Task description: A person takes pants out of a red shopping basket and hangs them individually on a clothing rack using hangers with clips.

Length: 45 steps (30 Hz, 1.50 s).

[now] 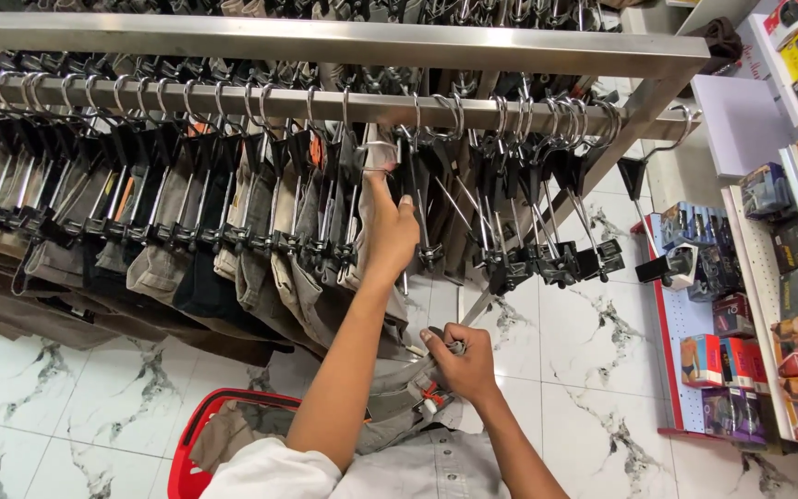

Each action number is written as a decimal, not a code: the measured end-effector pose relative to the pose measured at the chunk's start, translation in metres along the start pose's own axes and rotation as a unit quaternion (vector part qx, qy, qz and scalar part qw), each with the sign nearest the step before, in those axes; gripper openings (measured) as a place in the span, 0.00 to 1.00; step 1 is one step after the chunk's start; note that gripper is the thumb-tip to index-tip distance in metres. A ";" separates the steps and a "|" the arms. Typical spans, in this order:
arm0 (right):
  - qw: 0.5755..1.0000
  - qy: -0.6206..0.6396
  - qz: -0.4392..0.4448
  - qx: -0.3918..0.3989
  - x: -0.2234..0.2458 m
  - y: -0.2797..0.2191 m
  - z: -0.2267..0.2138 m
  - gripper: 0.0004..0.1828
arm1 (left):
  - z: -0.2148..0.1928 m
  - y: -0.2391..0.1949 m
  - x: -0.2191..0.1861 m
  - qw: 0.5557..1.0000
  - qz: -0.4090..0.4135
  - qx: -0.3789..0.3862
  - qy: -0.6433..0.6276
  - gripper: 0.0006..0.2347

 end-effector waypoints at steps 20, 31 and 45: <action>1.000 -0.016 -0.013 -0.016 0.000 -0.009 0.002 0.25 | 0.002 -0.039 0.012 0.993 0.063 -0.061 -0.076 0.19; 0.993 -0.038 -0.078 -0.078 0.008 -0.008 -0.009 0.28 | -0.009 -0.072 0.019 0.984 0.170 -0.001 -0.055 0.17; 0.993 -0.069 -0.094 -0.023 0.022 -0.059 0.026 0.28 | 0.022 -0.134 0.089 0.974 0.046 0.165 -0.147 0.24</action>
Point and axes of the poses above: each hand's wrist, its own y-axis towards the middle knuckle, its own z-axis out of the palm, x = y × z, the point moved 6 cm from there along y, towards the middle knuckle, and after that the axes turned 15 degrees about y, right-handed, at the moved point
